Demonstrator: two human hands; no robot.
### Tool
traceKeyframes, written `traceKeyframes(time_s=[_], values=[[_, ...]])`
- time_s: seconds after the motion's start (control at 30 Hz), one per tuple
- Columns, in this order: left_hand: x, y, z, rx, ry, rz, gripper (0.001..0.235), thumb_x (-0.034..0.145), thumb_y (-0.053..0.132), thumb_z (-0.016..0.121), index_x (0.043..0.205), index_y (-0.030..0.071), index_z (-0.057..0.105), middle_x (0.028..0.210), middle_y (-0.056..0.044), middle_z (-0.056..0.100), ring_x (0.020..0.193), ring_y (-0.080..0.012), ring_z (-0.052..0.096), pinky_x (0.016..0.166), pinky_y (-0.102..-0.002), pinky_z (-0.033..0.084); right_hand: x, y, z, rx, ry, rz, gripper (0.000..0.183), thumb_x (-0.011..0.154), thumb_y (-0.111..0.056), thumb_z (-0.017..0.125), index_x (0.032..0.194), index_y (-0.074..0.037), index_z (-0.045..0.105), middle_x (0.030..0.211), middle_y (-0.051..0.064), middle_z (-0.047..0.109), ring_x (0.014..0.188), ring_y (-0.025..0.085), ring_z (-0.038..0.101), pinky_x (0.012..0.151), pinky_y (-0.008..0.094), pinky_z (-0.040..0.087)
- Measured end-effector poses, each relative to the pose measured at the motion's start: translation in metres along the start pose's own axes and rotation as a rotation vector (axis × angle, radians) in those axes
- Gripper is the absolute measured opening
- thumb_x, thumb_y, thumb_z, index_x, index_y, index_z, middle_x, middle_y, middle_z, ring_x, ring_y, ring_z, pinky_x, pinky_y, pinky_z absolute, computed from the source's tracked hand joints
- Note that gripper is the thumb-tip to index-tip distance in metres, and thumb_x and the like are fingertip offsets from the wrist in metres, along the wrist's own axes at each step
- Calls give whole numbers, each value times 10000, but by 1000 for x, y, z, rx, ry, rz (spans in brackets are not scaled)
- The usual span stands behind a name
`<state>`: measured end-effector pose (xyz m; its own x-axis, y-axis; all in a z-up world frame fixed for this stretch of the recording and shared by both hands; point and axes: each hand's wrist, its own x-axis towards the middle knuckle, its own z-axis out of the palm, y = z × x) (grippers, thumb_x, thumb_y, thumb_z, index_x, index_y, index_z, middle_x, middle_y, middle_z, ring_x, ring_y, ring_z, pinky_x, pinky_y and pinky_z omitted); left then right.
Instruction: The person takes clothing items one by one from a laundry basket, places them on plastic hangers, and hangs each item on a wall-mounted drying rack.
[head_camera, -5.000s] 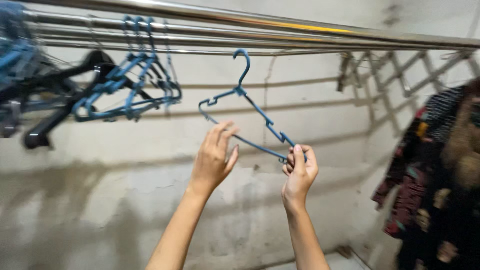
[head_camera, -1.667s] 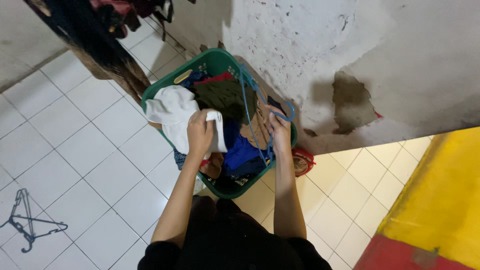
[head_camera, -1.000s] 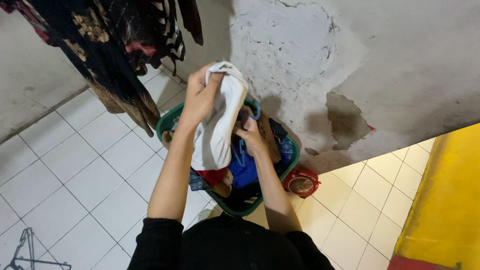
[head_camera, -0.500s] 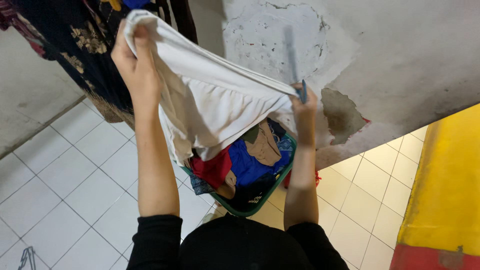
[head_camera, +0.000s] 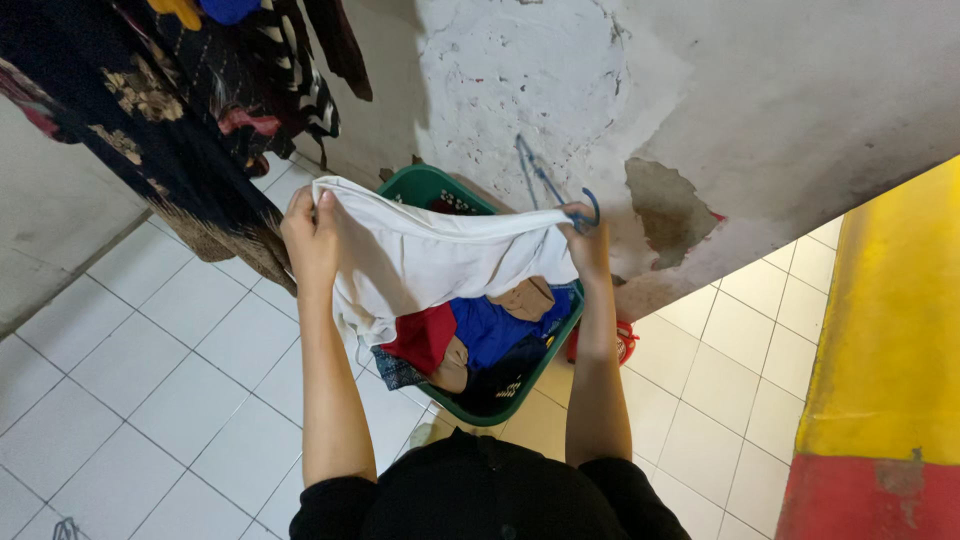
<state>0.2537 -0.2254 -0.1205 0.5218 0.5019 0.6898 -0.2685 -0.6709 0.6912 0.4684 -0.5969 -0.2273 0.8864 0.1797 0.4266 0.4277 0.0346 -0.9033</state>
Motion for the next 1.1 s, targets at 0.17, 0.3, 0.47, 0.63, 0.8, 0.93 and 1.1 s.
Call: traceKeyframes(time_s=[0.17, 0.3, 0.47, 0.63, 0.8, 0.93, 1.1], values=[[35, 21, -6, -58, 81, -176, 216, 1071, 166, 639, 1072, -38, 710, 823, -123, 680, 719, -164, 550, 679, -301, 473, 6, -59, -7, 197, 245, 89, 245, 910, 71, 624, 1100, -79, 662, 825, 25, 614, 571, 77, 500, 478, 233, 376], [62, 64, -22, -430, 100, 52, 164, 1108, 108, 621, 1157, -7, 726, 1091, -78, 739, 982, -147, 658, 878, -316, 536, 13, -154, -17, 393, 286, -114, 108, 1013, 15, 611, 1087, -58, 642, 871, 8, 633, 625, 84, 533, 551, 243, 414], [64, 86, -28, -522, 134, 49, 169, 1091, 158, 644, 1132, 13, 723, 1057, -47, 752, 947, -136, 671, 865, -298, 529, 10, -202, -26, 363, 220, -259, 67, 1095, 11, 621, 1052, -38, 636, 824, 30, 602, 635, 82, 494, 570, 238, 370], [58, 58, -4, 10, 96, -34, 196, 1101, 162, 704, 1064, -26, 746, 927, -87, 694, 778, -140, 594, 646, -301, 436, 13, -130, -15, 145, 303, -168, 294, 885, 100, 633, 1112, -86, 657, 1074, -55, 667, 902, 32, 618, 789, 205, 484], [44, 25, 11, 7, 0, -268, 189, 1019, 149, 706, 1122, 1, 763, 826, -64, 705, 680, -116, 571, 628, -283, 463, 13, -41, -21, -37, 162, 53, 146, 944, 55, 670, 996, -71, 723, 743, -43, 552, 608, 30, 461, 534, 216, 340], [43, 16, 26, -380, -202, -258, 184, 1070, 58, 607, 1194, 8, 733, 955, -57, 740, 847, -97, 676, 799, -259, 536, 15, -11, -16, 90, 104, 37, 168, 946, 73, 634, 1011, -67, 702, 812, -27, 602, 650, 47, 505, 558, 217, 371], [50, 34, 28, -555, -170, -26, 200, 1116, -3, 502, 1220, 16, 672, 1324, -105, 699, 1238, -170, 660, 1116, -324, 523, 15, -47, -5, 374, 282, -59, 137, 976, 28, 555, 1037, -75, 621, 868, 44, 679, 669, 138, 669, 591, 277, 568]])
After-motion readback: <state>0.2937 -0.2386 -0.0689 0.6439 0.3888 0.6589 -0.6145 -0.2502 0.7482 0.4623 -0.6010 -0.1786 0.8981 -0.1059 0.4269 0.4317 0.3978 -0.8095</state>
